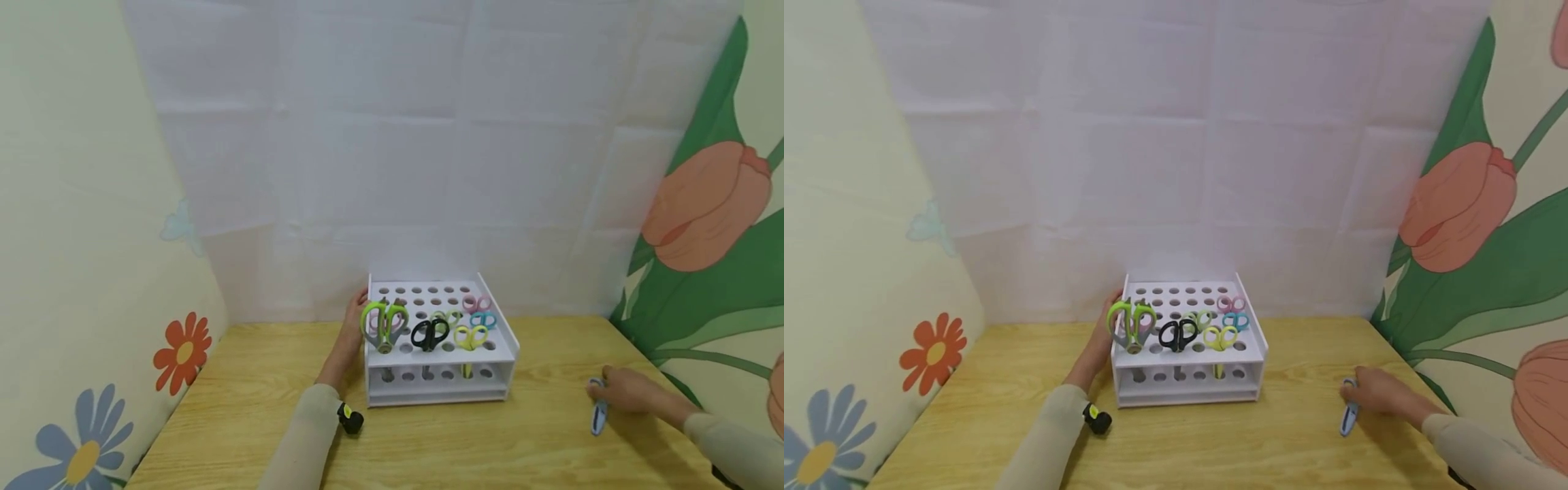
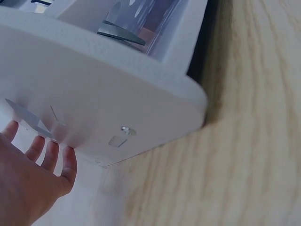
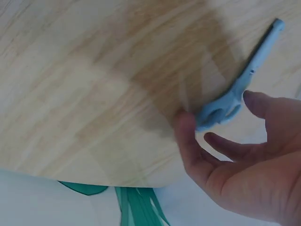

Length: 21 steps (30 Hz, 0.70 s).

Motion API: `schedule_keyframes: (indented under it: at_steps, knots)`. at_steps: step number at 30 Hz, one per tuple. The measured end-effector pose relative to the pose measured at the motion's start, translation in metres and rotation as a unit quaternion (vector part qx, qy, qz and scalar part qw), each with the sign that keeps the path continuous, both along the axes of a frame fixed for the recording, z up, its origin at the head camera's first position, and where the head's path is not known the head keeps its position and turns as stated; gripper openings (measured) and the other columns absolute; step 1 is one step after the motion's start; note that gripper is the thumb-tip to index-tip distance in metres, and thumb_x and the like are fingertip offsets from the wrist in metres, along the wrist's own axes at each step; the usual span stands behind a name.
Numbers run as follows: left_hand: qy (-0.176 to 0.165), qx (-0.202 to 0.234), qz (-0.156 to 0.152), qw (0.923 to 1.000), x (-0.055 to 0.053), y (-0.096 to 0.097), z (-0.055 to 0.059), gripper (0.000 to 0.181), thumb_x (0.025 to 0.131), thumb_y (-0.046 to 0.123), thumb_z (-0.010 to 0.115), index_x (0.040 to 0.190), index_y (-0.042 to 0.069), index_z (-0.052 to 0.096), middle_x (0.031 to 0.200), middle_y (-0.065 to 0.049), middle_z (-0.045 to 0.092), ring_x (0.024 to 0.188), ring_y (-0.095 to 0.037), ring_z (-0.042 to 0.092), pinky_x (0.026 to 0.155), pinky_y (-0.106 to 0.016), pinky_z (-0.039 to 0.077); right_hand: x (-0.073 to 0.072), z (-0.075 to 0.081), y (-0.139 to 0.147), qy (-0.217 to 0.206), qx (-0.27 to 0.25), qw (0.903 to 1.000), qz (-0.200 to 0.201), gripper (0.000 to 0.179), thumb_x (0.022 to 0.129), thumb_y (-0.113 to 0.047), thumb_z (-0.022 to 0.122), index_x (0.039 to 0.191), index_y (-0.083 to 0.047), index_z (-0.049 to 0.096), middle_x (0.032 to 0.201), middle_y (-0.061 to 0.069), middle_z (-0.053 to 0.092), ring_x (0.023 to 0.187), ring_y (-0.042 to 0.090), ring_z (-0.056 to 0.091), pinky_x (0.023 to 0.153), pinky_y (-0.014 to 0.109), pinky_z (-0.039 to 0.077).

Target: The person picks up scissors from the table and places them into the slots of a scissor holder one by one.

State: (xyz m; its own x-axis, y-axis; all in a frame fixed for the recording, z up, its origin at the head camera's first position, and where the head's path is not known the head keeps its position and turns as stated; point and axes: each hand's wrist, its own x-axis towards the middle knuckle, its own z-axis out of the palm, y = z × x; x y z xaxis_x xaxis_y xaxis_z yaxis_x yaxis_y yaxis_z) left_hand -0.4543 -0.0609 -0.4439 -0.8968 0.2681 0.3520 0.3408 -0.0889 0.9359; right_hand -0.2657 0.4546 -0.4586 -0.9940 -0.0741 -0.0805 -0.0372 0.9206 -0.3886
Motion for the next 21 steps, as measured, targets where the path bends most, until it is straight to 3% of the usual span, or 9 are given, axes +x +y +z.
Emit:
schedule_keyframes:
  at_steps: [2,8,14,21]
  knots:
    - [0.009,0.004,-0.003,0.9999,-0.0007,0.0014,-0.0011,0.048,0.111,0.008,0.032,0.155,-0.01,0.025,0.154,-0.034,0.032,0.141,-0.044,0.032,0.116,-0.051,0.024,0.0006,-0.0042,0.0018,0.027,0.011,0.9996,-0.001,0.029,0.099,-0.023,0.063,0.08,-0.005,0.049,0.066,0.002,0.043,0.056,0.017,0.04,0.054,0.033,0.034]
    - [0.014,0.017,-0.005,0.9998,-0.0003,0.0029,-0.0017,0.048,0.11,0.006,0.032,0.153,-0.013,0.026,0.151,-0.036,0.033,0.139,-0.045,0.034,0.116,-0.051,0.024,0.0029,-0.0105,0.0031,0.075,0.003,0.9972,-0.004,0.031,0.093,-0.016,0.065,0.07,-0.011,0.045,0.06,-0.002,0.037,0.052,0.012,0.033,0.05,0.027,0.028]
    - [0.004,0.009,-0.001,1.0,0.0013,0.0003,-0.0004,0.048,0.11,0.009,0.032,0.155,-0.009,0.026,0.153,-0.032,0.034,0.14,-0.042,0.033,0.117,-0.05,0.023,-0.0007,-0.0111,-0.0002,0.08,-0.014,0.9967,-0.006,0.032,0.091,-0.019,0.07,0.067,-0.011,0.05,0.056,-0.006,0.038,0.049,0.01,0.034,0.048,0.025,0.028]
    - [-0.008,-0.007,-0.001,0.9999,0.0013,-0.0014,0.0007,0.05,0.112,0.013,0.032,0.157,-0.005,0.024,0.156,-0.029,0.031,0.143,-0.041,0.03,0.117,-0.052,0.022,-0.007,-0.0103,-0.0043,0.087,-0.015,0.996,-0.012,0.03,0.09,-0.025,0.076,0.092,0.004,0.072,0.079,0.002,0.064,0.063,0.015,0.049,0.056,0.033,0.042]
